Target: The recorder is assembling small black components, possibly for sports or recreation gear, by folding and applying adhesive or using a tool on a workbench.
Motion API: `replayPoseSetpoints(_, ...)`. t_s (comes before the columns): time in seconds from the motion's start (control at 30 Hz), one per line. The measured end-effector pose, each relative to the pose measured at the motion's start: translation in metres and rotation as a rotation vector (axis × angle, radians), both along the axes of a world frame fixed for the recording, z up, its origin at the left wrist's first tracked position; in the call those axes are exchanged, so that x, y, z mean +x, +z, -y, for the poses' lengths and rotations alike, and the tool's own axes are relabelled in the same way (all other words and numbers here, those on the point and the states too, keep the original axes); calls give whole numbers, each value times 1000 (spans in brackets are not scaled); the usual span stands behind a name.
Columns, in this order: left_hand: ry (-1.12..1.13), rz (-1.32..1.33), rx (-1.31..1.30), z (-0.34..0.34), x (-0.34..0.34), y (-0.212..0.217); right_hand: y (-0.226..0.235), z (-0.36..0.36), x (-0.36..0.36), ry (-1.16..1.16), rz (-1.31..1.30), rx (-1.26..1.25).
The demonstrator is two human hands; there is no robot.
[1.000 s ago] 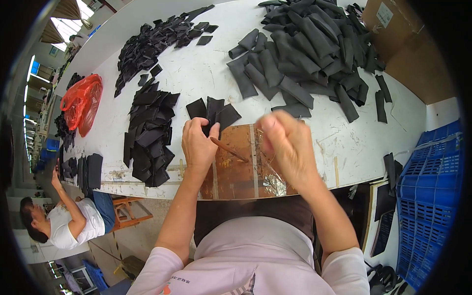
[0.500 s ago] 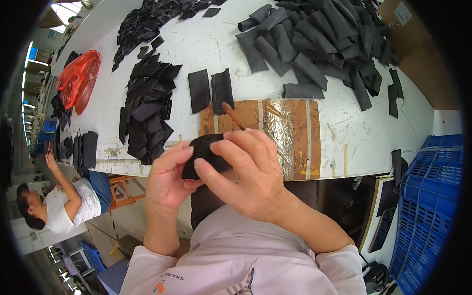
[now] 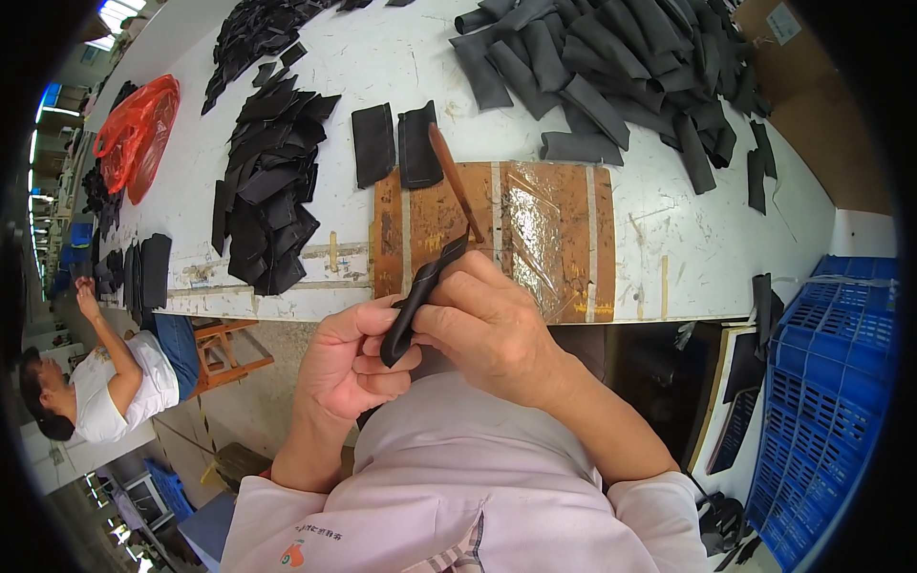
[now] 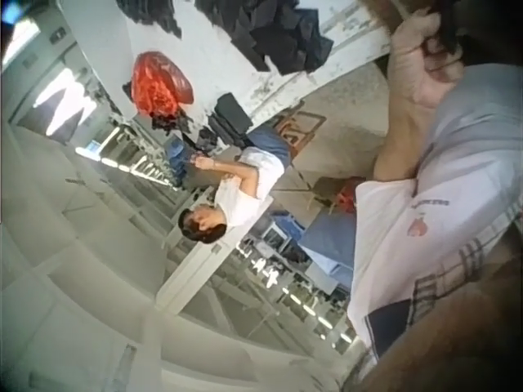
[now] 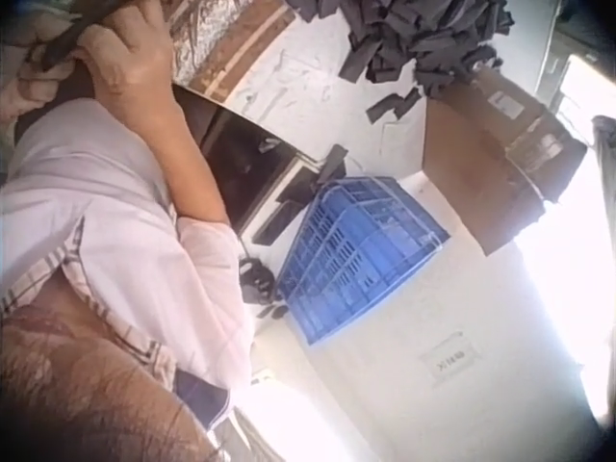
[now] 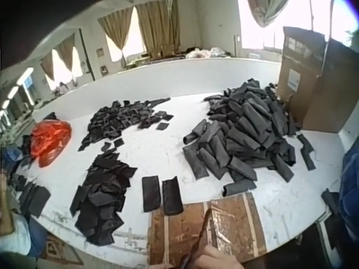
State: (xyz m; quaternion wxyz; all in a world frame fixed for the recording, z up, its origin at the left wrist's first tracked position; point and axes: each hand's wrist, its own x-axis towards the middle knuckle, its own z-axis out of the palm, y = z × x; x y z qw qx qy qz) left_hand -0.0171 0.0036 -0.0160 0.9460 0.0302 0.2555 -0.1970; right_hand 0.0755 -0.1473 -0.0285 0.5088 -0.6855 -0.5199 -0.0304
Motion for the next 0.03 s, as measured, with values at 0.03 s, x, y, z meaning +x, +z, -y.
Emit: replayPoseSetpoints(0.03, -3, -6, 2, 0, -1, -3, 1, 1, 0, -4, -7, -7)
